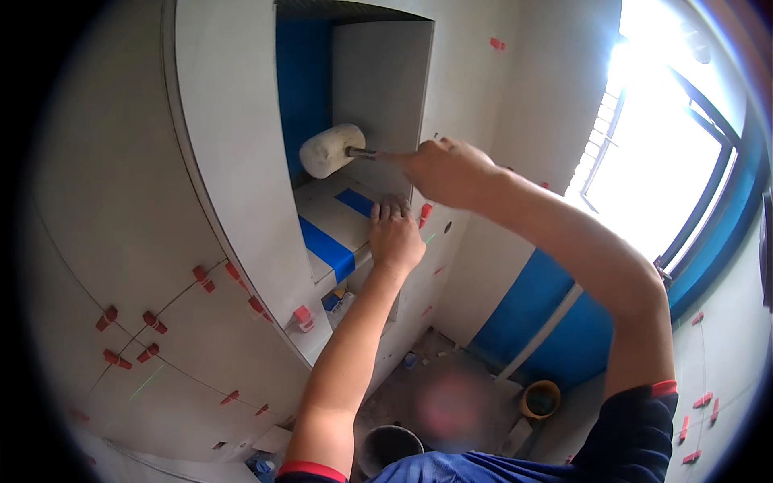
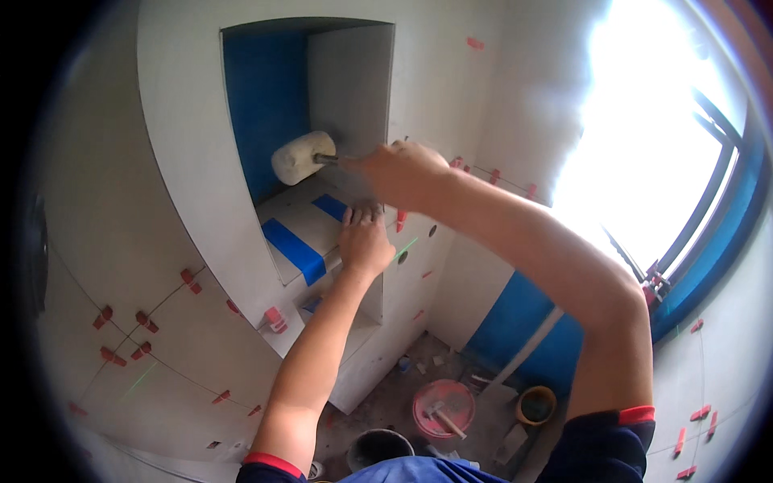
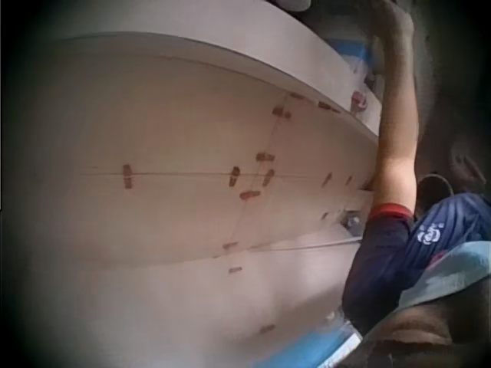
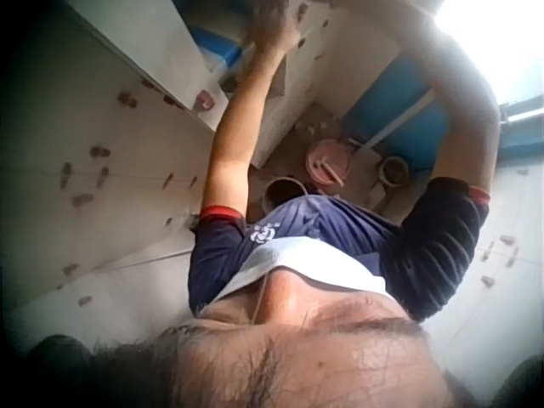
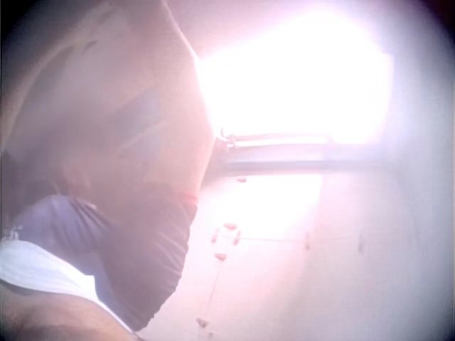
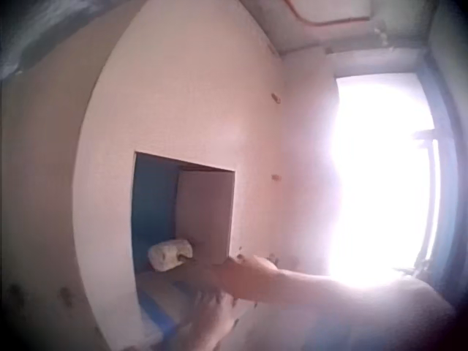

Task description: The person cuts a ceramic tile using an angle grinder, applies adhesive to the back of the tile with a notched trowel, and installs the tile into a recessed wall niche. They use a rubber mallet to secure the tile and a measuring tape to check dimensions.

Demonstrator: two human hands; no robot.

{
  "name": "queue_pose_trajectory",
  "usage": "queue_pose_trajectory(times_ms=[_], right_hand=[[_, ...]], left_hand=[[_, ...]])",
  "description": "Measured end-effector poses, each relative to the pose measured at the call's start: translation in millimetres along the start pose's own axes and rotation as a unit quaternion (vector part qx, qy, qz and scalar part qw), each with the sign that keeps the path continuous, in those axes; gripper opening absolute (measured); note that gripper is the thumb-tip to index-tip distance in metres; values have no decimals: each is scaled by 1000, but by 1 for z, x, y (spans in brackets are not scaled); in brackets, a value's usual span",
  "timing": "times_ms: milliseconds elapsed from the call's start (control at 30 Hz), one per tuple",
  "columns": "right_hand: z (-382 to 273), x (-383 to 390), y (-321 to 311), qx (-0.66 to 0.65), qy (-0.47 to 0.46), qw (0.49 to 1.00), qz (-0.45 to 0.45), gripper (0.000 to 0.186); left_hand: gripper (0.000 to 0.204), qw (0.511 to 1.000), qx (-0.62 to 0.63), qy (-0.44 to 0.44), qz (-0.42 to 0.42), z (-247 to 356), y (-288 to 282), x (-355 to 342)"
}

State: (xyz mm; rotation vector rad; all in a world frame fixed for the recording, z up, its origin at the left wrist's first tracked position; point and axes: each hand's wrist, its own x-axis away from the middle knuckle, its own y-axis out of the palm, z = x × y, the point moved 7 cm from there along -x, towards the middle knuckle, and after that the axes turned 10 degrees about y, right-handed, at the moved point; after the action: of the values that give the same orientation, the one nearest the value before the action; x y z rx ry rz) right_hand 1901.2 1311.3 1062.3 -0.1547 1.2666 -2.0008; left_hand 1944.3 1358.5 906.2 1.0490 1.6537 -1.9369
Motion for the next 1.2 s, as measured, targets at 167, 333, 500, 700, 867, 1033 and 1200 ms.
queue_pose_trajectory(times_ms=[167,333,500,700,867,1033,1200], right_hand=[[-4,-4,-2,-8,-54,995,82,55],[-2,6,-10,-15,-31,997,73,47],[4,0,-10,-39,22,997,55,40],[23,0,-18,-9,22,996,91,39],[38,-1,-22,-63,59,996,10,50],[37,5,-40,12,35,999,13,55],[26,25,-29,-21,9,1000,-19,59]], left_hand=[[51,1000,-22,-12,0,-14,5,5],[50,1000,4,-7,13,-6,5,-1],[48,999,-24,-8,41,-11,8,2],[49,1000,0,-7,29,-15,2,-2],[64,965,184,-111,-149,-15,-13,-25],[90,992,55,-92,70,-12,-6,-52],[87,991,-63,-111,35,-13,19,-44]])
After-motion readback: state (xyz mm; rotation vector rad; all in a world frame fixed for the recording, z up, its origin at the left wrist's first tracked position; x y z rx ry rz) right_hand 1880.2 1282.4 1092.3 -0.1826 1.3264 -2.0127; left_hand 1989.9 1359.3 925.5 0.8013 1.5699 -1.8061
